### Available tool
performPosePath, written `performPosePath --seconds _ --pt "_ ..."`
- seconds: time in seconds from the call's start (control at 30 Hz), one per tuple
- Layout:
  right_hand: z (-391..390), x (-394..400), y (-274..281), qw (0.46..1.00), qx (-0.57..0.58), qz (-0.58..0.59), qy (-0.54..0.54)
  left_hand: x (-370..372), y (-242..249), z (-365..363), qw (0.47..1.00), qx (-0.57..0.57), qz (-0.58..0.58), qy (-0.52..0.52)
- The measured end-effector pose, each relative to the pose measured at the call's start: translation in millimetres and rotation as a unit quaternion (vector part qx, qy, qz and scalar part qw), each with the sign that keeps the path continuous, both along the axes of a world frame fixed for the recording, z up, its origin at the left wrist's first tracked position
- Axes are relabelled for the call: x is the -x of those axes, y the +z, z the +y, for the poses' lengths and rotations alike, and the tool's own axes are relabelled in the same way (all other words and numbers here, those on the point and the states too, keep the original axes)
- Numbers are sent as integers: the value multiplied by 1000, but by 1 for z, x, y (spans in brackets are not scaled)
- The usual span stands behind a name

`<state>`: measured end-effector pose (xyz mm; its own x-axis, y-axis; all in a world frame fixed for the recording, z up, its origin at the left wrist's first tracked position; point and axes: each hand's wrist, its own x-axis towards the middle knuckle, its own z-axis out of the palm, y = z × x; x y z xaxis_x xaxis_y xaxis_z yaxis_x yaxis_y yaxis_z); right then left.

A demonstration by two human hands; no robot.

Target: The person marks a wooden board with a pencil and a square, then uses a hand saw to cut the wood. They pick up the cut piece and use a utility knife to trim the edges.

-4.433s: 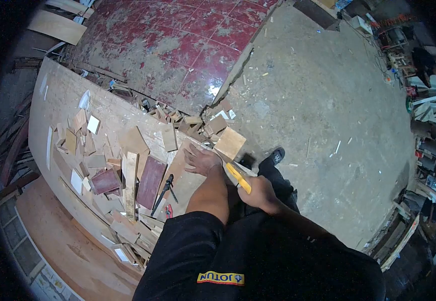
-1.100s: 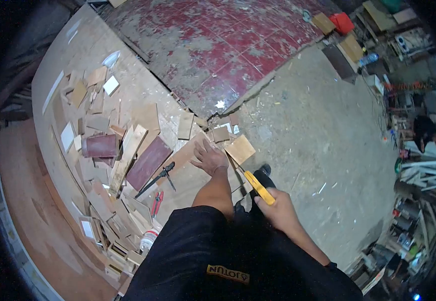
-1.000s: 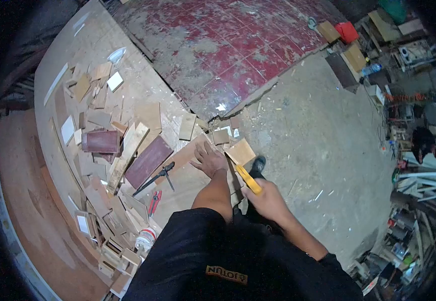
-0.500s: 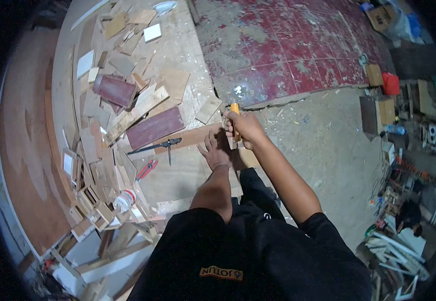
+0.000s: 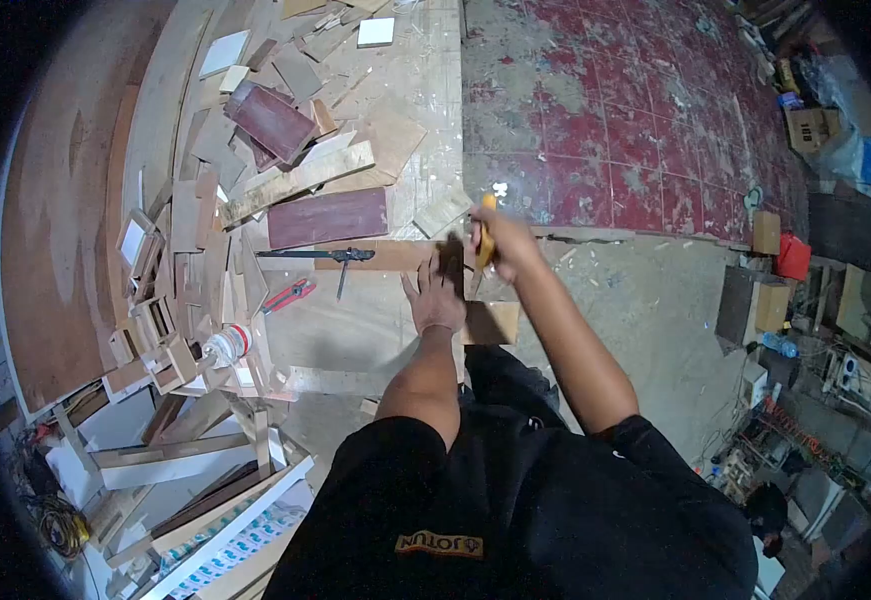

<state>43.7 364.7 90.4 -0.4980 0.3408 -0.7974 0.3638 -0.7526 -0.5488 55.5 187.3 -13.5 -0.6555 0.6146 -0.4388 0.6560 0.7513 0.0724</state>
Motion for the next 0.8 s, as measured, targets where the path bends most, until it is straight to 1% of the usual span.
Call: performPosePath --seconds 0.03,0.07,0.1,0.13,0.17,0.2,0.23,0.27,0.3,0.37,0.43,0.47,0.5,0.53,0.57,0.63,0.67,0.73,0.77,0.8 --pt "-15 -12 1 996 -68 7 57 1 2 -1 999 26 16 -28" --pt "-27 -27 -15 977 -142 -66 147 1 -18 -5 997 -58 -40 24" --pt "-53 -41 31 993 -100 29 59 -3 -31 -5 998 38 41 -24" --pt "-57 -47 32 994 -85 46 44 -2 -32 -8 999 7 31 -15" --pt "-56 -55 42 994 -85 47 46 -1 -32 -8 999 -26 22 -5" --pt "-54 -64 57 994 -86 16 72 -1 -33 -7 999 -26 23 -4" --pt "-54 -70 67 991 -87 -14 99 1 -34 -5 1000 -24 -3 11" --pt "-63 -78 67 991 -88 -12 100 3 -35 -4 999 -21 -30 26" --pt "-74 -90 65 989 -109 -27 92 4 -40 -5 999 -21 -30 28" --pt "-88 -98 48 987 -128 -45 88 1 -48 -8 1000 -17 23 0" --pt "-103 -96 9 967 -245 -28 60 -1 -36 -6 1000 -16 23 4" --pt "-105 -97 -23 938 -334 -32 89 -1 -33 -5 1000 -14 9 9" --pt "-103 -96 -40 937 -337 -27 86 2 -30 -3 1000 -12 -1 15" --pt "-97 -91 -51 916 -394 -37 70 2 -33 -5 998 -45 42 9" --pt "-91 -88 -61 891 -449 -46 57 2 -37 -5 998 -45 48 12" --pt "-63 -81 -64 937 -337 -77 45 -2 -11 2 999 -32 5 34" --pt "-54 -79 -62 938 -335 -74 55 -1 -6 2 999 -34 -7 36" --pt "-39 -70 -26 921 -389 29 23 -2 -11 -1 998 -47 -12 44" --pt "-38 -67 -24 920 -389 32 30 0 -13 -1 997 -63 -14 41" --pt "-37 -63 -23 887 -444 92 86 2 -12 -1 1000 2 -2 21"
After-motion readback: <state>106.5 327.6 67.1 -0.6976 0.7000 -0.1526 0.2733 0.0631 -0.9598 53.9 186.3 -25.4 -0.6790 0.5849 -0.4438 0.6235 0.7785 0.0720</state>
